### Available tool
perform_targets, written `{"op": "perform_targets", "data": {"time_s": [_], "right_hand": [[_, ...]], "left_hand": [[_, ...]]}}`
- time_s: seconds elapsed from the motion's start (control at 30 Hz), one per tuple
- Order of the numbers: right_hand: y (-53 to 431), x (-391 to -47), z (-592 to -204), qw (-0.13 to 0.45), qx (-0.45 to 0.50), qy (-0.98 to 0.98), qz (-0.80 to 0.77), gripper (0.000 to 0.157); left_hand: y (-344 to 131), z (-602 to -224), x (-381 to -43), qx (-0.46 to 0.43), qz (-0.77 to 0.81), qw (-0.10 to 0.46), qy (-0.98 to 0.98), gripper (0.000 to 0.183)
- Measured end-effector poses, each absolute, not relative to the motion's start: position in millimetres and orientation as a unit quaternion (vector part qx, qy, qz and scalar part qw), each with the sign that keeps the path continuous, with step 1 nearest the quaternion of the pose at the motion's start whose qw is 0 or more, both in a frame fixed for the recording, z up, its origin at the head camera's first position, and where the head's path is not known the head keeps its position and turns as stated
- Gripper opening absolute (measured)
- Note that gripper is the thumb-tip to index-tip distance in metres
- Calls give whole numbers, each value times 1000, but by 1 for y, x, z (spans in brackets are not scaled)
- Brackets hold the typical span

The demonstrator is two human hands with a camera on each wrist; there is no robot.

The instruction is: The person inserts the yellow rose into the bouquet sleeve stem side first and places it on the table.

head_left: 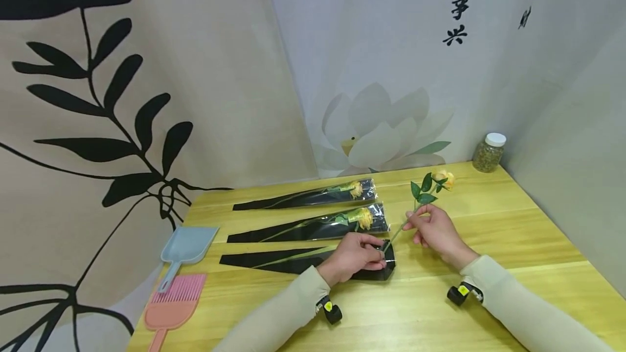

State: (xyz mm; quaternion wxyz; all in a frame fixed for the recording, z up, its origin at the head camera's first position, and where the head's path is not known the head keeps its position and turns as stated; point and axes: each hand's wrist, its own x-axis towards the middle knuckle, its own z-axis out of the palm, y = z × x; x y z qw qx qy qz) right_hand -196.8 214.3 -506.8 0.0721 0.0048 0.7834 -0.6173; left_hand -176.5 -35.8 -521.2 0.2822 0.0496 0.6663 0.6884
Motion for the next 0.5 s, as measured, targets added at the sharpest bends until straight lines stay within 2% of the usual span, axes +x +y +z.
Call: {"op": "perform_targets", "data": {"time_s": [0.33,0.5], "right_hand": [[210,-192,-511,81,23,771,-631,30],[212,-193,-508,62,32,767,-638,32]], "left_hand": [[-32,-521,-176,46,704,278,652,33],[-34,-520,-178,44,706,270,653,36]]}}
